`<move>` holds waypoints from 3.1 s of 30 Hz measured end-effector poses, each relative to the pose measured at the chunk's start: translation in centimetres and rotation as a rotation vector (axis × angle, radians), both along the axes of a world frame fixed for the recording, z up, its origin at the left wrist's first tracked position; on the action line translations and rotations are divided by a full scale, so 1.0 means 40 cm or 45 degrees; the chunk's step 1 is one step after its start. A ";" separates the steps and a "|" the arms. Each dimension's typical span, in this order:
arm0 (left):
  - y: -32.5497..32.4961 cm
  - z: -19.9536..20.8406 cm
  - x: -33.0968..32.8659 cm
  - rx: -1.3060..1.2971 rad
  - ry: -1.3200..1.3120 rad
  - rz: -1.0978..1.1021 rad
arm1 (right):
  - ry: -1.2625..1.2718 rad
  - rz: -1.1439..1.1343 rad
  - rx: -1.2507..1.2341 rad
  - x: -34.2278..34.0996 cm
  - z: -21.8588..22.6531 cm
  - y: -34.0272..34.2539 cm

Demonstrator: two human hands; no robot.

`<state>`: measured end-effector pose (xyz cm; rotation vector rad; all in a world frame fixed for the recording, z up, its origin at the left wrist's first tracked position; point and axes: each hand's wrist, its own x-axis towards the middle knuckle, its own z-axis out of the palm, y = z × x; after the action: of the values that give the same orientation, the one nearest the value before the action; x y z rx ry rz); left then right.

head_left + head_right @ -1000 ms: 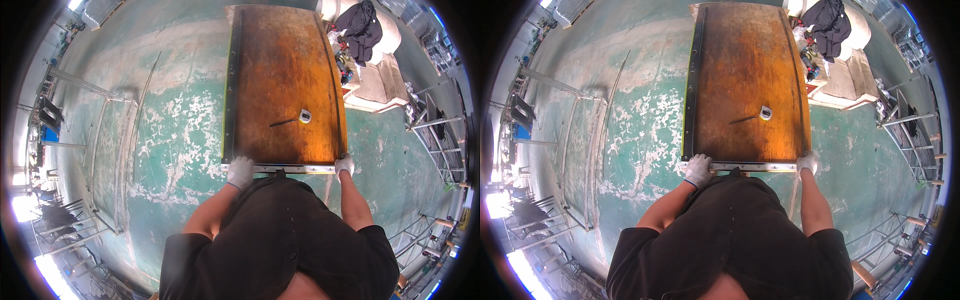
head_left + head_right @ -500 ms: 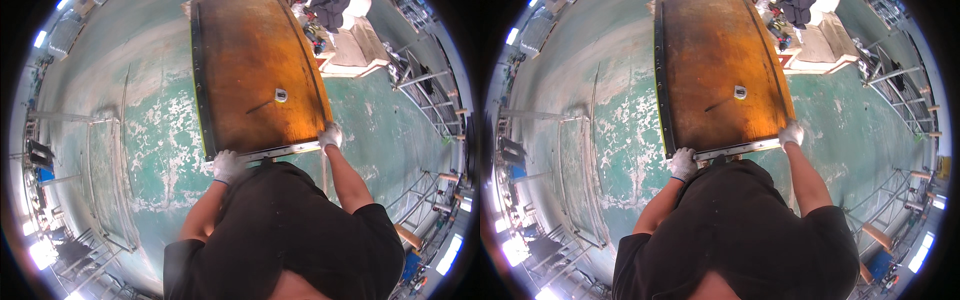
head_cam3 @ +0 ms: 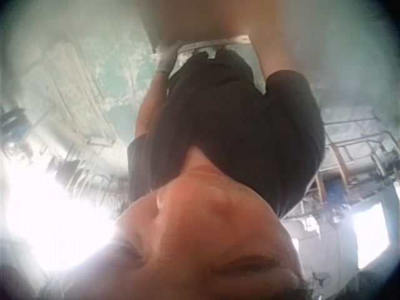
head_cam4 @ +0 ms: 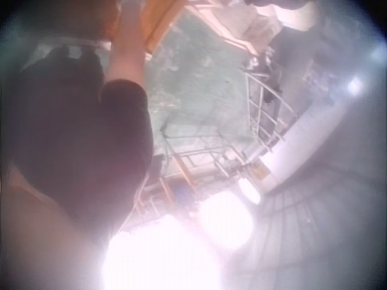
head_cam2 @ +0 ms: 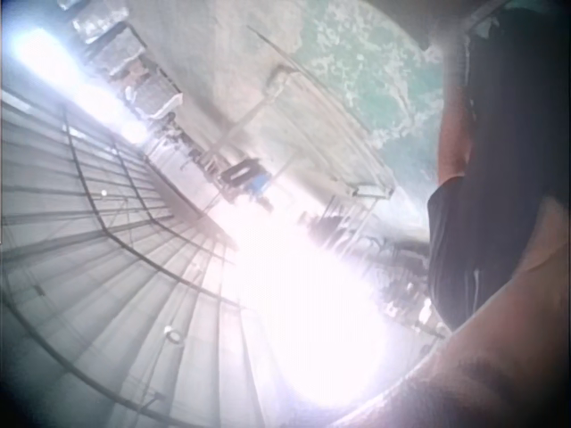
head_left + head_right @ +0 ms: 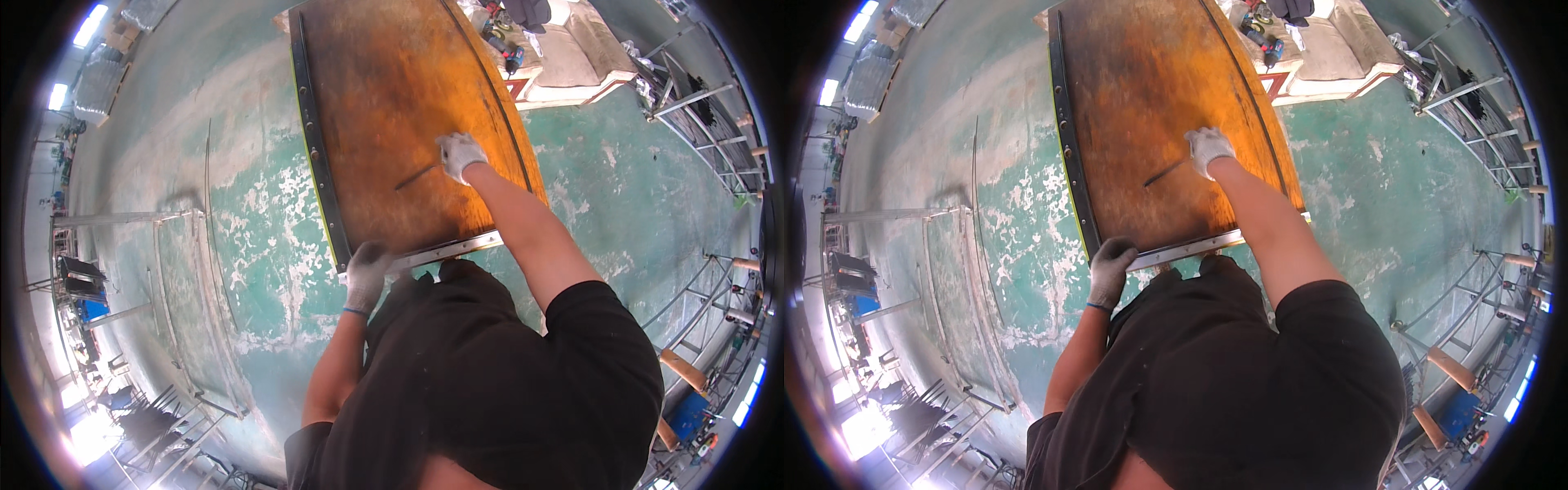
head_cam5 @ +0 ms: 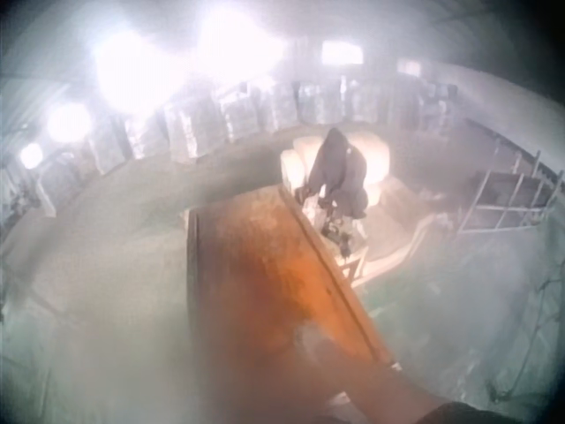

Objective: The person operates a metal rod bending machine in a workshop. They adjust the machine, feed multiple straight metal rods through the bending mechanism, and then measure the resulting bent rods with a tape measure on a wooden workbench.

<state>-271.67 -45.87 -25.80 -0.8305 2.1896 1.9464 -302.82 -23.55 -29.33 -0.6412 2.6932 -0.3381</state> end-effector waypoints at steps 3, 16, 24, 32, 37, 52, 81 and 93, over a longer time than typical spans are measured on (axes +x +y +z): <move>-0.016 0.064 -0.033 0.495 -0.015 0.246 | -0.145 -0.156 -0.155 0.022 0.014 -0.020; 0.055 0.094 -0.113 0.848 0.050 -0.492 | -0.904 -0.113 -1.302 0.424 0.289 0.004; 0.111 0.225 -0.157 0.273 0.012 -0.356 | -1.082 -0.746 -1.272 0.484 0.345 0.058; 0.095 0.202 -0.153 -0.395 0.448 -0.545 | -1.231 -0.932 -1.466 0.518 0.291 0.048; 0.102 0.253 -0.178 -0.761 0.441 -0.757 | -1.215 -0.929 -1.345 0.515 0.346 0.039; 0.088 0.276 -0.186 -0.730 0.281 -0.852 | -1.078 -0.865 -1.152 0.506 0.340 0.039; -0.501 -0.063 0.049 -0.443 -0.533 -0.566 | -0.353 -1.728 -1.602 0.230 0.083 0.606; -0.426 -0.008 0.080 -0.619 -0.511 -0.355 | -0.031 -1.341 -0.098 0.360 -0.036 0.483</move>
<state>-268.47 -62.90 -26.12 -0.8216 2.3807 1.0284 -288.44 -4.22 -30.79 0.8217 2.7540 -0.6784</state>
